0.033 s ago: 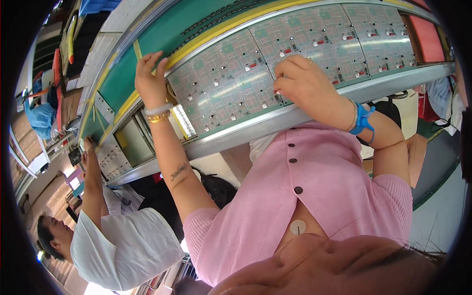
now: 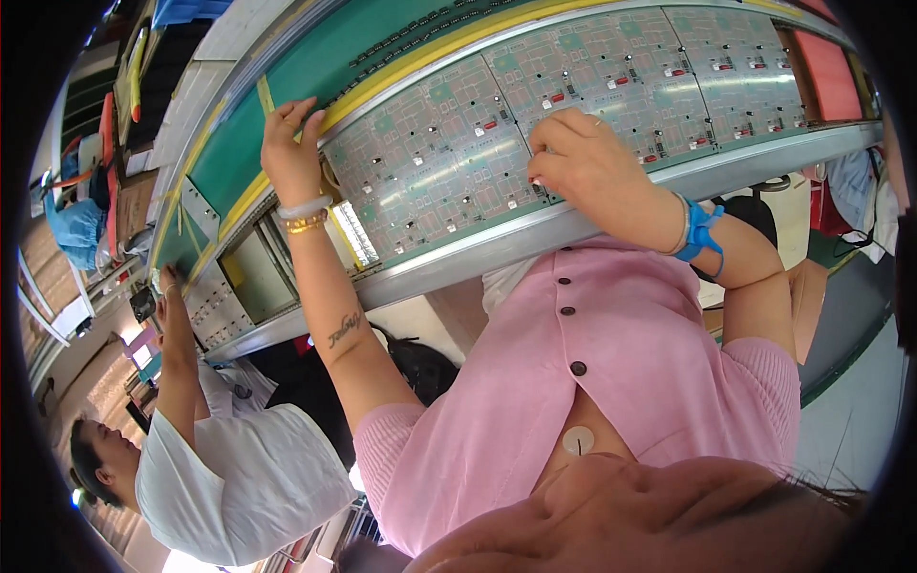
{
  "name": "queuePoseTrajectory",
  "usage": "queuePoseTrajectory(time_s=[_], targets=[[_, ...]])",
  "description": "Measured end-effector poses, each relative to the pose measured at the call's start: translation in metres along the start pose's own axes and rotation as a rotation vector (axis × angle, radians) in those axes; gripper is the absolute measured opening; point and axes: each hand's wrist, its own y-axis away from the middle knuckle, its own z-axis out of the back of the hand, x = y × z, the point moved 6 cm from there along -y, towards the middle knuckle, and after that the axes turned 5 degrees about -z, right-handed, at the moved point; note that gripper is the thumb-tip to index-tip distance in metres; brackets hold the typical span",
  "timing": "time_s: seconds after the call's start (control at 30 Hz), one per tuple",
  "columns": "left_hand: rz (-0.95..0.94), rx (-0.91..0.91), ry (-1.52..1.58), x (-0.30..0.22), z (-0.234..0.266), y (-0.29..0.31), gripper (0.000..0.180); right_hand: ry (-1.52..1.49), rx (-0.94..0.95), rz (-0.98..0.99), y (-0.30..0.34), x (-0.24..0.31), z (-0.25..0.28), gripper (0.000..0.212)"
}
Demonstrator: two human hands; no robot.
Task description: The person assembles small electronic components onto circuit boards or into a metal frame by hand, using pliers for some placements.
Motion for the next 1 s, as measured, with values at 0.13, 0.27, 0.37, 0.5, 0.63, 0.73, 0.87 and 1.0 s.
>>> queuePoseTrajectory(time_s=[0.13,0.27,0.37,0.5,0.63,0.73,0.87,1.0], targets=[[0.055,0.066,0.001,0.008,-0.014,0.002,0.011,0.031,0.077,0.015,-0.002,0.007,-0.013,0.009],[0.050,0.070,-0.032,0.005,-0.013,-0.002,0.011,0.053,0.156,0.035,-0.002,0.010,-0.026,0.010],[0.025,0.071,-0.048,0.007,-0.017,-0.002,0.011,0.089,0.170,0.049,-0.001,0.011,-0.029,0.010],[0.024,0.072,-0.061,0.005,-0.014,-0.001,0.011,0.179,0.176,0.096,0.000,0.019,-0.030,0.011],[0.035,0.012,0.112,0.003,0.008,0.010,0.009,0.183,0.214,0.125,0.002,0.020,-0.030,0.012],[0.340,0.176,0.718,0.025,0.006,0.044,0.010,0.114,0.146,0.085,-0.009,0.003,-0.018,0.022],[0.568,0.401,0.987,0.033,0.004,0.097,0.011,0.306,0.009,0.077,-0.026,-0.011,-0.016,0.035],[0.579,0.461,1.092,0.043,-0.005,0.126,0.011,0.374,0.080,0.097,-0.027,-0.013,-0.021,0.036]])
